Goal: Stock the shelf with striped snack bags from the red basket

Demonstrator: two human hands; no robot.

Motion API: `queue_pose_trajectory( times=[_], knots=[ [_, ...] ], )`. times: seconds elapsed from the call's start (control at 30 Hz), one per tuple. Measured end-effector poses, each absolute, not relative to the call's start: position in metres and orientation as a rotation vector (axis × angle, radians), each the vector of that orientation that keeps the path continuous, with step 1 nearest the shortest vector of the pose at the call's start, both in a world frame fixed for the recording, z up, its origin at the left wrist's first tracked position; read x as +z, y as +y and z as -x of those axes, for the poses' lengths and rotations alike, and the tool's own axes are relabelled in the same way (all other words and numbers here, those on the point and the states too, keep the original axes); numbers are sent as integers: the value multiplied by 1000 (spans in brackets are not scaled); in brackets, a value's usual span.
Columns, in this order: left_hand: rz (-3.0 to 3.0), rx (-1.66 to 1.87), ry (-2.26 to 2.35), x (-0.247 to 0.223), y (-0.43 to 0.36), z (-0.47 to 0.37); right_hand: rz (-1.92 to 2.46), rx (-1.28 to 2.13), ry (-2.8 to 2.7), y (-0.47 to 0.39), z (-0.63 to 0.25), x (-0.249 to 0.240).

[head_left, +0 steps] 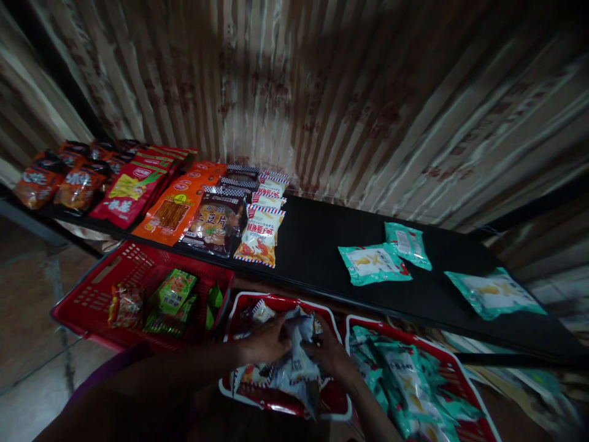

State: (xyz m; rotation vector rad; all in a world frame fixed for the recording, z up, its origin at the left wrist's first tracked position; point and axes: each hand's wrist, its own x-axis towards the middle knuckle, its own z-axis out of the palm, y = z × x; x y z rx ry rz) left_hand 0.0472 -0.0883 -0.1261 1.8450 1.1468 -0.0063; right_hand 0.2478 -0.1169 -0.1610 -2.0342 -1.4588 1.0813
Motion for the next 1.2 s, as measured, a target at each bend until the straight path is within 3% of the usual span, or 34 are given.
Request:
queue_pose_trajectory(
  times=[0.13,0.3,0.53,0.67,0.87,1.2],
  knots=[
    [-1544,110,1123,-98,-103,-59,1905,1254,-1595,-126,-243,-115],
    [-1413,428,952,-47,-123,-64,1812,1062,-1595,-147,-236,-46],
    [-767,902,615,9,-100,-62,1589,865,-1664,-139,-218,48],
    [-505,970,600,18,-75,-60,1543,609,-1656,-123,-205,55],
    [-563,917,519,5,-60,-52,1545,421,-1458,-99,-209,38],
    [-655,712,507,-11,-63,-56,1567,833,-1405,-67,-232,21]
  ],
)
